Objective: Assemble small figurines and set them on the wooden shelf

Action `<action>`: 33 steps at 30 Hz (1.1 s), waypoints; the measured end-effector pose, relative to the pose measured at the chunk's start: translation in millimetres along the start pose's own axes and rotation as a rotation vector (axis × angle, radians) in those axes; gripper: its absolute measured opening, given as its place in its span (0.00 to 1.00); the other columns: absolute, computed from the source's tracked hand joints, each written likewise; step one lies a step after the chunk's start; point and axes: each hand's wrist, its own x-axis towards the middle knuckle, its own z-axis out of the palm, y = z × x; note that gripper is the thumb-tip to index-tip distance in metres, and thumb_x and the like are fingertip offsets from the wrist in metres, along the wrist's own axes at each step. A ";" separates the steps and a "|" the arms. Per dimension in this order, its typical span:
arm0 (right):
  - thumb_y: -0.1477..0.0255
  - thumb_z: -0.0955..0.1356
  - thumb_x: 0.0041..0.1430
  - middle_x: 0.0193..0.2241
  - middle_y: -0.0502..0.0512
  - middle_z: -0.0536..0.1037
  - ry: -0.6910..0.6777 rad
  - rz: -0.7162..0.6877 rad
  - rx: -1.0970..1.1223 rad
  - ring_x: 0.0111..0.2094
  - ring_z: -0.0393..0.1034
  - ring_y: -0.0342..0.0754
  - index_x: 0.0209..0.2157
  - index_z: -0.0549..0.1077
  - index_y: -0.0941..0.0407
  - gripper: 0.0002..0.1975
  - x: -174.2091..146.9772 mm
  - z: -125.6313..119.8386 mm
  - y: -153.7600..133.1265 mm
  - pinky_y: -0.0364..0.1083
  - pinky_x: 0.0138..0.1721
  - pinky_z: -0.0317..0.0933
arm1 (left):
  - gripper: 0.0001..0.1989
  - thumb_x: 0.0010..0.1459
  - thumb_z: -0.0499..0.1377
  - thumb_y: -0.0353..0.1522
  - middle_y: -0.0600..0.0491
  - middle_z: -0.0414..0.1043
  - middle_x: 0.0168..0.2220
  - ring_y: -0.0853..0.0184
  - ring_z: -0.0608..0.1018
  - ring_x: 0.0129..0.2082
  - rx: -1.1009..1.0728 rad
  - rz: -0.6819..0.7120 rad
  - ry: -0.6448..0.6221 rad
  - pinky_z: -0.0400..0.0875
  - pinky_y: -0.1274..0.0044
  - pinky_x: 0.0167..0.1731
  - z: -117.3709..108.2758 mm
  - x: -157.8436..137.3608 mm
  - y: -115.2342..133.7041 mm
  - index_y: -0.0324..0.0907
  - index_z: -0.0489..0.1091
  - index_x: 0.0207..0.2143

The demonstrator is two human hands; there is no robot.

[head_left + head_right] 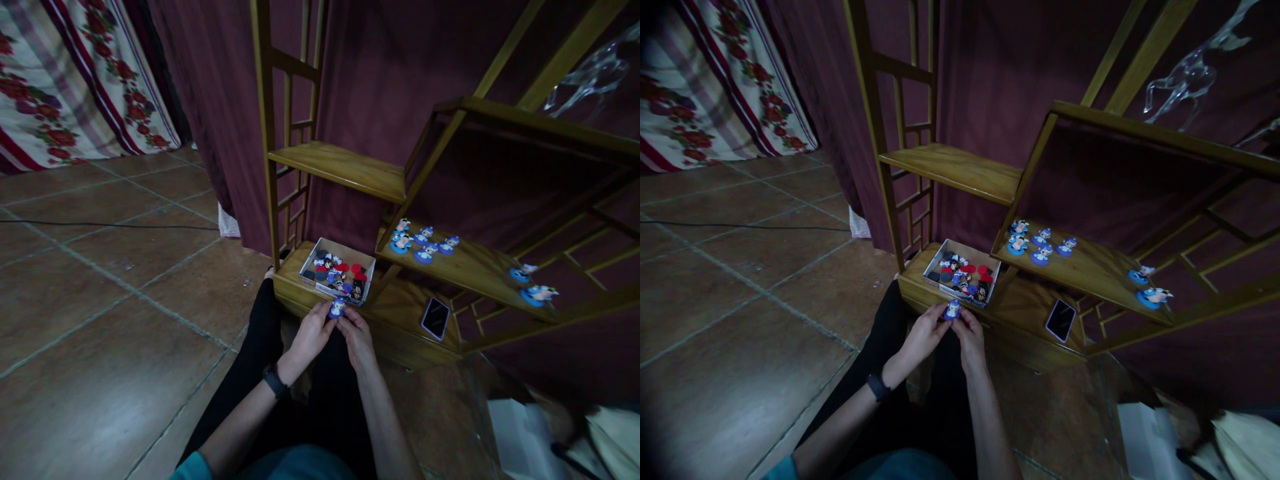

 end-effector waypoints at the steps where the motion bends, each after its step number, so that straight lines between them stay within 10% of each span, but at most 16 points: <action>1: 0.71 0.72 0.42 0.37 0.52 0.78 0.002 -0.002 -0.003 0.39 0.70 0.46 0.38 0.75 0.55 0.17 0.1 -0.5 0.1 0.45 0.44 0.62 | 0.18 0.56 0.52 0.28 0.46 0.68 0.47 0.63 0.72 0.47 0.025 0.015 -0.005 0.67 0.69 0.48 0.2 -0.6 0.1 0.41 0.62 0.51; 33: 0.76 0.68 0.40 0.36 0.50 0.77 0.039 -0.041 0.016 0.39 0.70 0.45 0.36 0.74 0.55 0.15 -2.0 -9.7 0.9 0.49 0.47 0.61 | 0.20 0.59 0.48 0.27 0.43 0.65 0.48 0.62 0.70 0.48 0.418 0.241 -0.185 0.65 0.70 0.47 -8.7 3.1 17.1 0.40 0.54 0.55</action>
